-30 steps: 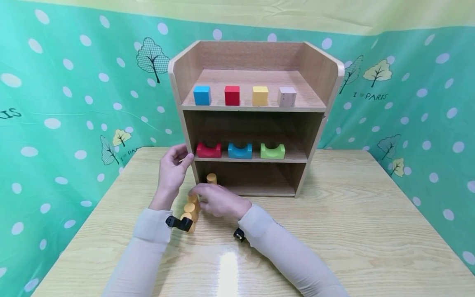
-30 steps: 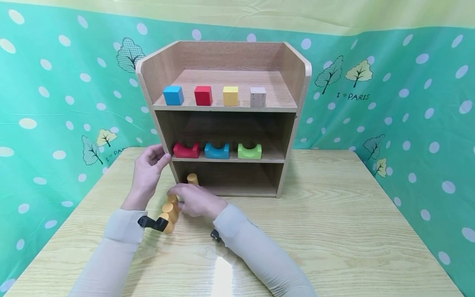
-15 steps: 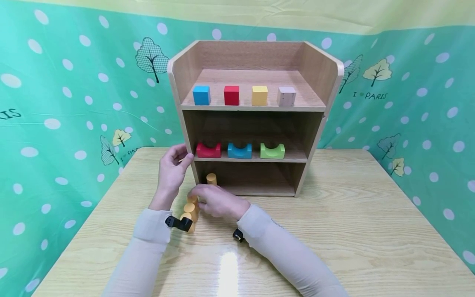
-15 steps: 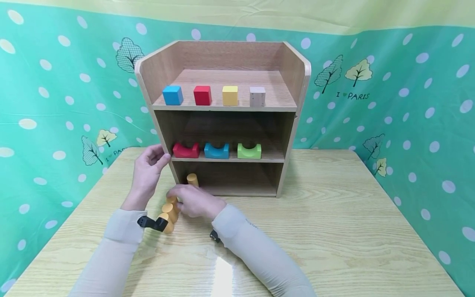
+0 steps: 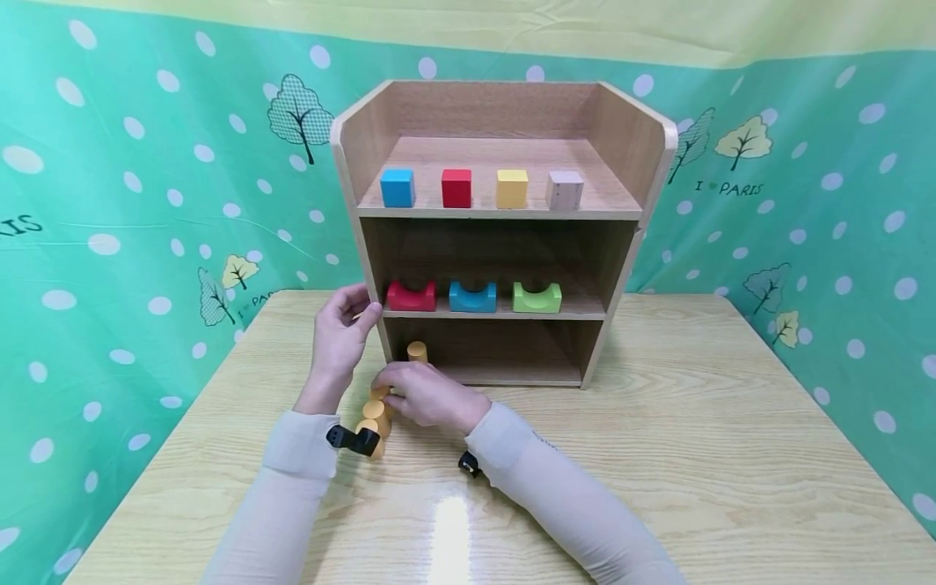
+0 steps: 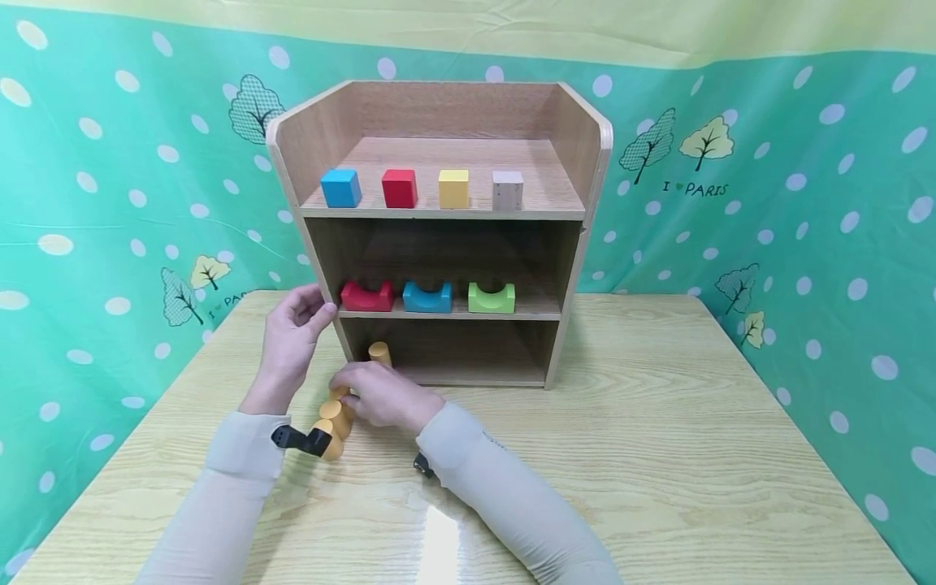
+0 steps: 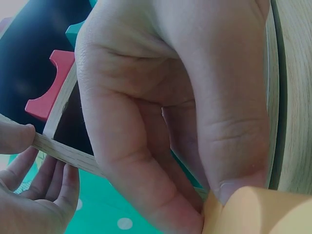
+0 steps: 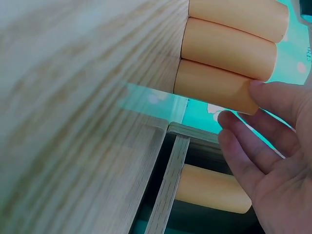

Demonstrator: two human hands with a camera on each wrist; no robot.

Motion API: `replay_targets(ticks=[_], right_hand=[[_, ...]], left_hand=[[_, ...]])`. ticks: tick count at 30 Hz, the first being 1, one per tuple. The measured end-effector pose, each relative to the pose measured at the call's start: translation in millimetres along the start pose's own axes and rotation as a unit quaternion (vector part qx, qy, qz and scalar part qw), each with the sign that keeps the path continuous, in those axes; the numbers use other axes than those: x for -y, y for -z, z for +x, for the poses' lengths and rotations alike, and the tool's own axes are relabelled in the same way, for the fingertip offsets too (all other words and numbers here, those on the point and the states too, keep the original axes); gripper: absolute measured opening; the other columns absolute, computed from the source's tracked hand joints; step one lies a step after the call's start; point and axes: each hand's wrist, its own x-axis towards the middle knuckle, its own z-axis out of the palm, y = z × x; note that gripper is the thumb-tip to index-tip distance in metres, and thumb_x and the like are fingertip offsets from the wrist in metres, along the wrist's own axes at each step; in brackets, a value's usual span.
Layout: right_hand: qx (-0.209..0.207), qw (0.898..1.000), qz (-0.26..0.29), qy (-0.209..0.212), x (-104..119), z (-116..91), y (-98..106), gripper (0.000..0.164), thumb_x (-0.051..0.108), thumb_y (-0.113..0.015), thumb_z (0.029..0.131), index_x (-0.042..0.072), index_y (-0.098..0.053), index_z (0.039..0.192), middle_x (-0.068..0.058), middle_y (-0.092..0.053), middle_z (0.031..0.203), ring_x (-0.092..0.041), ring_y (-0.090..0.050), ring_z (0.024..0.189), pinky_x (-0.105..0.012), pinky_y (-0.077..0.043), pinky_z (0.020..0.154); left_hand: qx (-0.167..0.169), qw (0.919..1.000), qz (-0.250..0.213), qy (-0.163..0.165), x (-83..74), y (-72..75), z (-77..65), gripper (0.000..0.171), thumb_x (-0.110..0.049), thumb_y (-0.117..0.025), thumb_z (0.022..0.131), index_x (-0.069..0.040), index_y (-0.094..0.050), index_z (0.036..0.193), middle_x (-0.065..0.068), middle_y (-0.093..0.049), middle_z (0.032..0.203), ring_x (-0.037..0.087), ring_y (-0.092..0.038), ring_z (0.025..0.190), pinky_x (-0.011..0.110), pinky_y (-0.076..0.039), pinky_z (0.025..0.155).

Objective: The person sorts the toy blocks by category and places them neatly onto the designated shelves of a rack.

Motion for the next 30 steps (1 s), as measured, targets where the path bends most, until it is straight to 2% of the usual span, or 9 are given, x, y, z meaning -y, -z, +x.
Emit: replay_targets(ticks=[8, 16, 23, 30], right_hand=[[-0.004, 1.0, 0.008, -0.018, -1.2, -1.2, 1.6, 0.013, 0.014, -0.066, 0.091, 0.014, -0.067, 0.103, 0.006, -0.061, 0.101, -0.007, -0.056, 0.093, -0.014, -0.043, 0.084], [0.023, 0.998, 0.016, -0.06, 0.6, -0.6, 1.7, 0.032, 0.017, -0.07, 0.088, 0.011, -0.06, 0.117, 0.003, -0.059, 0.108, -0.01, -0.054, 0.096, -0.018, -0.044, 0.087], [0.021, 0.997, 0.007, -0.069, -0.5, -1.0, 1.1, 0.024, 0.017, -0.07, 0.088, 0.013, -0.061, 0.11, 0.005, -0.058, 0.102, -0.01, -0.053, 0.091, -0.018, -0.044, 0.084], [0.028, 0.995, 0.029, -0.09, -1.7, -2.1, 1.5, 0.033, 0.015, -0.072, 0.085, 0.011, -0.058, 0.114, 0.004, -0.057, 0.102, -0.011, -0.053, 0.09, -0.018, -0.044, 0.082]], left_hand=[[-0.002, 1.0, -0.003, 0.003, -0.2, 0.1, 0.0, 0.035, -0.008, -0.062, 0.093, 0.003, -0.055, 0.125, 0.015, -0.059, 0.114, 0.015, -0.057, 0.101, 0.02, -0.046, 0.086], [-0.002, 1.0, -0.003, 0.003, 0.7, 0.3, 0.7, 0.035, -0.008, -0.062, 0.093, 0.003, -0.055, 0.125, 0.015, -0.058, 0.115, 0.015, -0.057, 0.102, 0.02, -0.046, 0.087], [-0.003, 1.0, -0.007, 0.001, 0.6, 0.6, 0.4, 0.035, -0.007, -0.062, 0.092, 0.003, -0.055, 0.125, 0.013, -0.059, 0.113, 0.015, -0.057, 0.101, 0.02, -0.046, 0.086], [-0.005, 1.0, -0.007, 0.002, -0.7, 0.6, -0.4, 0.035, -0.006, -0.062, 0.092, 0.003, -0.055, 0.125, 0.013, -0.059, 0.114, 0.014, -0.057, 0.101, 0.021, -0.046, 0.086]])
